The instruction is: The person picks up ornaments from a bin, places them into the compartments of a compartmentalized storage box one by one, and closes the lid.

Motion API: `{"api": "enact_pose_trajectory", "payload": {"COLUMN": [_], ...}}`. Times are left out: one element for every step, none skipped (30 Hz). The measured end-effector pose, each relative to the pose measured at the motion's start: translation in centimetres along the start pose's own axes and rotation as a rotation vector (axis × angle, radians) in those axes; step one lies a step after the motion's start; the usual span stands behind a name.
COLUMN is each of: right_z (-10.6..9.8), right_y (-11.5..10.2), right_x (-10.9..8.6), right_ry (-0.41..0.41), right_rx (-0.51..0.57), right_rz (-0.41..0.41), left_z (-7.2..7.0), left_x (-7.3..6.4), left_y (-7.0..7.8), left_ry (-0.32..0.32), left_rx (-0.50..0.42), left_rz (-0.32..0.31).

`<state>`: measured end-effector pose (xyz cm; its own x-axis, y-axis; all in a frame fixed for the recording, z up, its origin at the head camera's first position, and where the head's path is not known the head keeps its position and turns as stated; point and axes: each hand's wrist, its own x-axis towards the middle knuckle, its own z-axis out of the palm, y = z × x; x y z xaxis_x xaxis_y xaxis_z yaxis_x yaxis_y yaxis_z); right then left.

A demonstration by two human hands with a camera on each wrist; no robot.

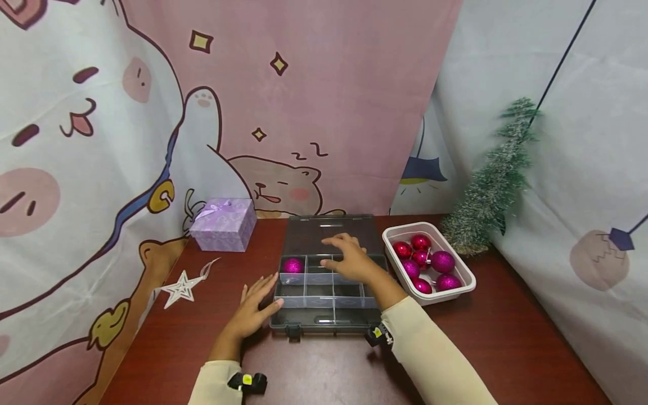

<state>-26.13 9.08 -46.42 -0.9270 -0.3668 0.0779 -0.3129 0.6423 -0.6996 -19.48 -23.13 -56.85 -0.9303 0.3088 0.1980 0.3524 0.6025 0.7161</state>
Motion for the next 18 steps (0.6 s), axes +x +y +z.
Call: {"api": "enact_pose_trajectory", "payload": {"right_z": [-0.3,-0.5,-0.7,-1.0,-1.2,-1.5,-1.8,-2.1,-2.5,-2.8,-3.1,-3.5,-3.9,-4.2,-4.6,-4.9,-5.2,-5.6], "right_y": [0.1,0.4,0.5,0.7,0.9,1.0,1.2,1.4,1.5,1.7,1.9,2.1,2.3,2.5,2.8,3.1,3.4,3.6], "right_x": [-0.3,-0.5,-0.8,-1.0,-1.3,-1.5,-1.7,-2.0,-2.2,-2.5,-2.8,-3.1,-3.4,-3.7,-4.0,-4.3,-4.6,-4.9], "right_ry": [0.006,0.016,0.022,0.03,0.038,0.047,0.055,0.064,0.07,0.078,0.086,0.092,0.097,0.102,0.107,0.114,0.122,0.131], "right_rx": [0.003,0.004,0.005,0.004,0.006,0.003,0.002,0.004,0.009,0.016,0.019,0.025,0.036,0.044,0.046,0.047,0.045,0.048], "right_rz": [0.002,0.001,0.0,-0.001,-0.001,-0.009,-0.013,-0.02,-0.026,-0.033,-0.043,-0.044,-0.04,-0.036,-0.03,-0.023,-0.019,-0.015], "left_z": [0.0,0.0,0.0,0.0,0.0,0.0,0.0,0.0,0.0,0.0,0.0,0.0,0.0,0.0,0.0,0.0,0.0,0.0], "left_x": [0.0,0.0,0.0,0.0,0.0,0.0,0.0,0.0,0.0,0.0,0.0,0.0,0.0,0.0,0.0,0.0,0.0,0.0], "left_y": [0.0,0.0,0.0,0.0,0.0,0.0,-0.1,-0.1,-0.1,-0.1,-0.2,-0.2,-0.2,-0.2,-0.2,-0.2,-0.2,-0.2], "left_ry": [0.0,-0.001,-0.002,-0.002,-0.003,-0.004,-0.005,-0.004,-0.003,-0.004,-0.005,-0.005,-0.006,-0.006,-0.006,-0.006,-0.006,-0.004], "left_rx": [0.002,0.004,0.005,0.006,0.009,0.011,0.012,0.01,0.007,0.005,0.006,0.006,0.006,0.006,0.007,0.01,0.012,0.012], "left_rz": [-0.001,-0.003,-0.005,-0.006,-0.007,-0.009,-0.009,-0.009,-0.009,-0.007,-0.006,-0.006,-0.004,-0.004,-0.003,-0.003,-0.004,-0.004]}}
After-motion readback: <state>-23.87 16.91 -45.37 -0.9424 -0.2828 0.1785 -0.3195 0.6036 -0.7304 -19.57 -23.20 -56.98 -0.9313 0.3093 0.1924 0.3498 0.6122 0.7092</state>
